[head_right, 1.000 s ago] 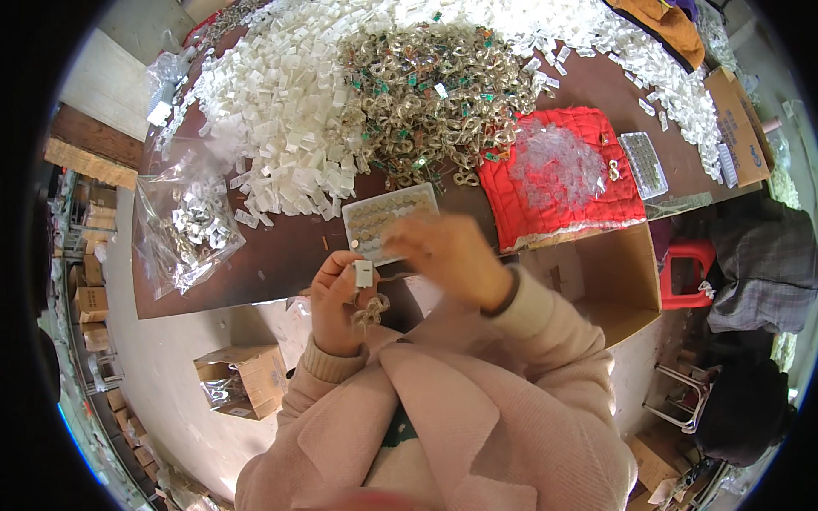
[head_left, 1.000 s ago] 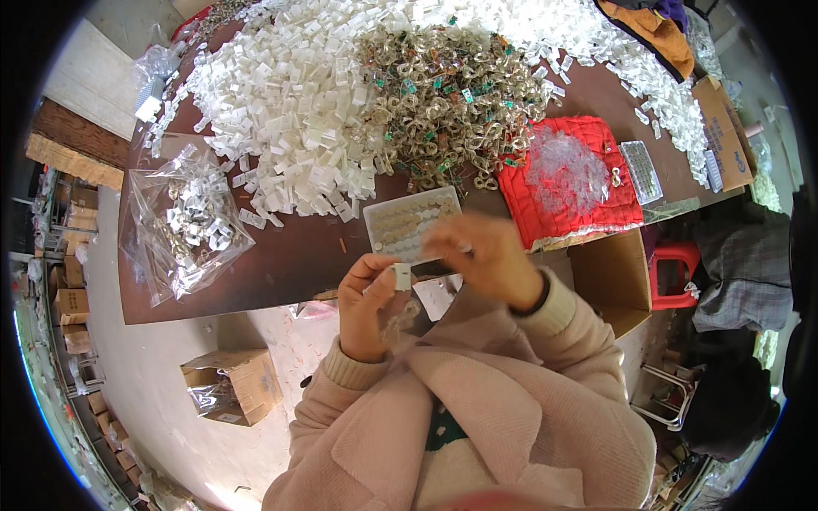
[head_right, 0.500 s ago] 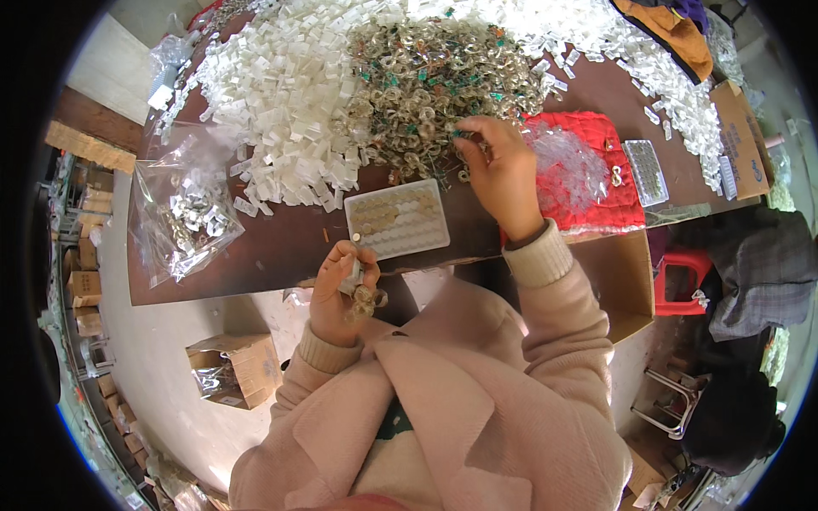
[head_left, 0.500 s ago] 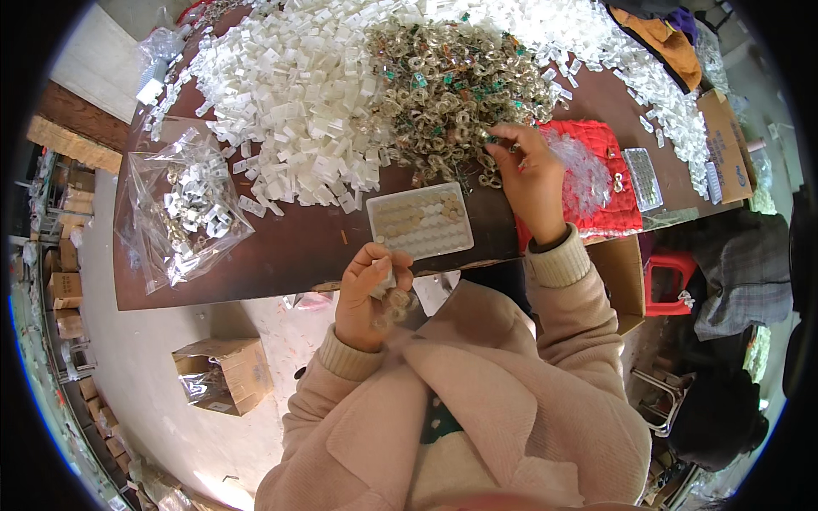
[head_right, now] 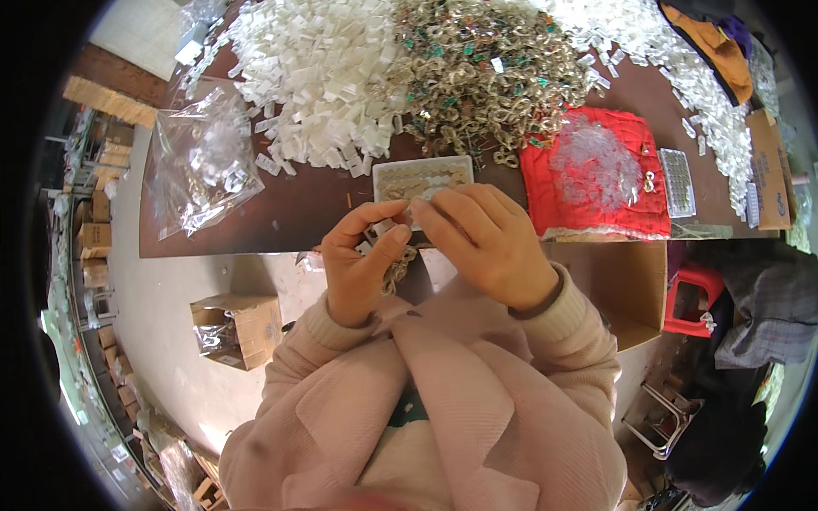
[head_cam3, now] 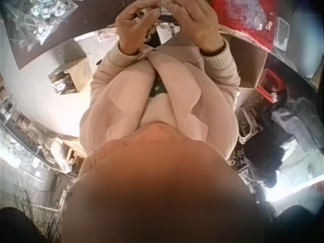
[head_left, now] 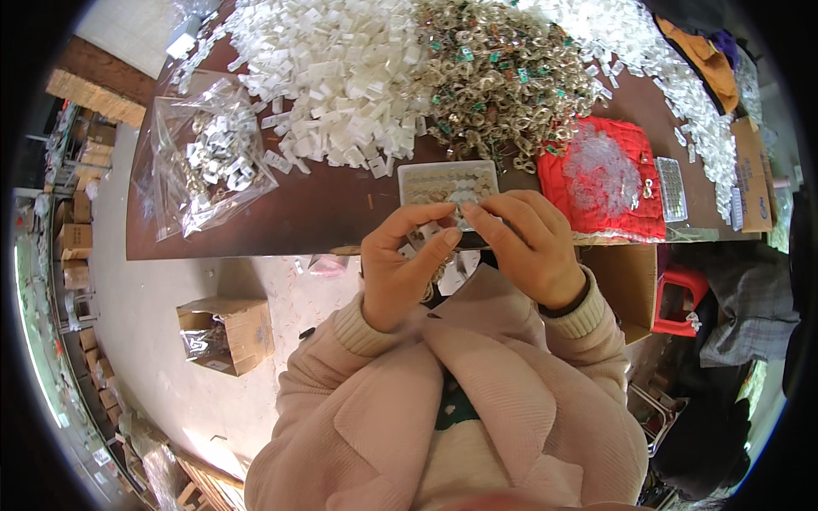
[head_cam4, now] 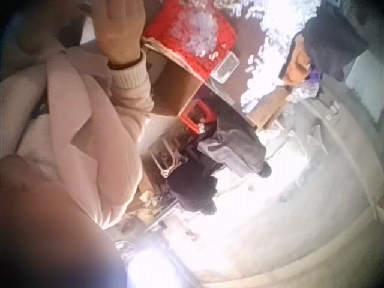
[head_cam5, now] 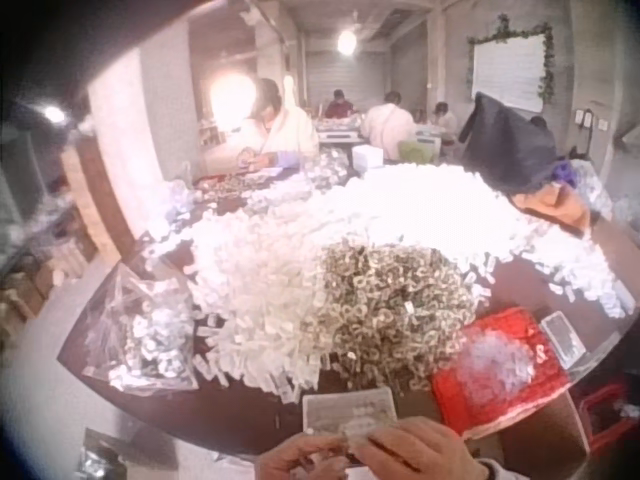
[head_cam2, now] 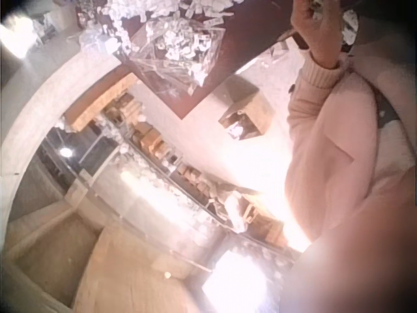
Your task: The person repeatedly picks small white plastic housings and metal contacts from a table, inserts the contacts into the housings, and places the assembled units into a compartmentalized tray. The process is repeated continuously with both hands working in tandem.
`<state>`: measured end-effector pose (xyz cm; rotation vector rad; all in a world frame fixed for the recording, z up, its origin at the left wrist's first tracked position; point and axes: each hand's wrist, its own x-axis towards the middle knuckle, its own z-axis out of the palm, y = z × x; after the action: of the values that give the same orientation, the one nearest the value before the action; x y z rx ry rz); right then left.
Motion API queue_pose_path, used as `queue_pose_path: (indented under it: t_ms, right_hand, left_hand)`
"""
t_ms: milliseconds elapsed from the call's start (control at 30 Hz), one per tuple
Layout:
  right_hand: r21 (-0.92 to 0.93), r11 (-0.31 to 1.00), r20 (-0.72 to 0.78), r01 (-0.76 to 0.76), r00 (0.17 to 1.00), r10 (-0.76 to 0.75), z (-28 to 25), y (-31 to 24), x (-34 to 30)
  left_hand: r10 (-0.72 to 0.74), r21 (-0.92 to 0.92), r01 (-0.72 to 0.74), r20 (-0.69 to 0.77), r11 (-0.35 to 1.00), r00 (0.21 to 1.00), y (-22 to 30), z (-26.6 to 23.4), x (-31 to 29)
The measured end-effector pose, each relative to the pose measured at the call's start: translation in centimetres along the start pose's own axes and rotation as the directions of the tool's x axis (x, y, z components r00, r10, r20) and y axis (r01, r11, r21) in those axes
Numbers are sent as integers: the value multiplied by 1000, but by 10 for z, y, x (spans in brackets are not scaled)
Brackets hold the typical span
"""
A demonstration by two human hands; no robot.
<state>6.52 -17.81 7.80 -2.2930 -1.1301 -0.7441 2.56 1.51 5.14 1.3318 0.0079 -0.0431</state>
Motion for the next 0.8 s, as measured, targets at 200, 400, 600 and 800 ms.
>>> queue_pose_path:
  t_ms: [200, 400, 600, 800]
  right_hand:
    - [251, 963, -134, -93, 982, 130, 19, -14, 7]
    - [299, 954, -207, -16, 975, 81, 33, -21, 10]
    - [284, 951, -188, -119, 966, 177, 35, -27, 4]
    - [310, 927, -11, -211, 974, 225, 38, -32, -1]
  left_hand:
    - [-159, -355, 163, 40, 920, 986, -1, 0, -3]
    - [-178, -365, 191, 70, 911, 981, -5, -8, -4]
    - [-311, -469, 281, 14, 837, 950, -9, -11, -7]
    - [-383, -472, 346, 18, 811, 923, -13, -17, -9]
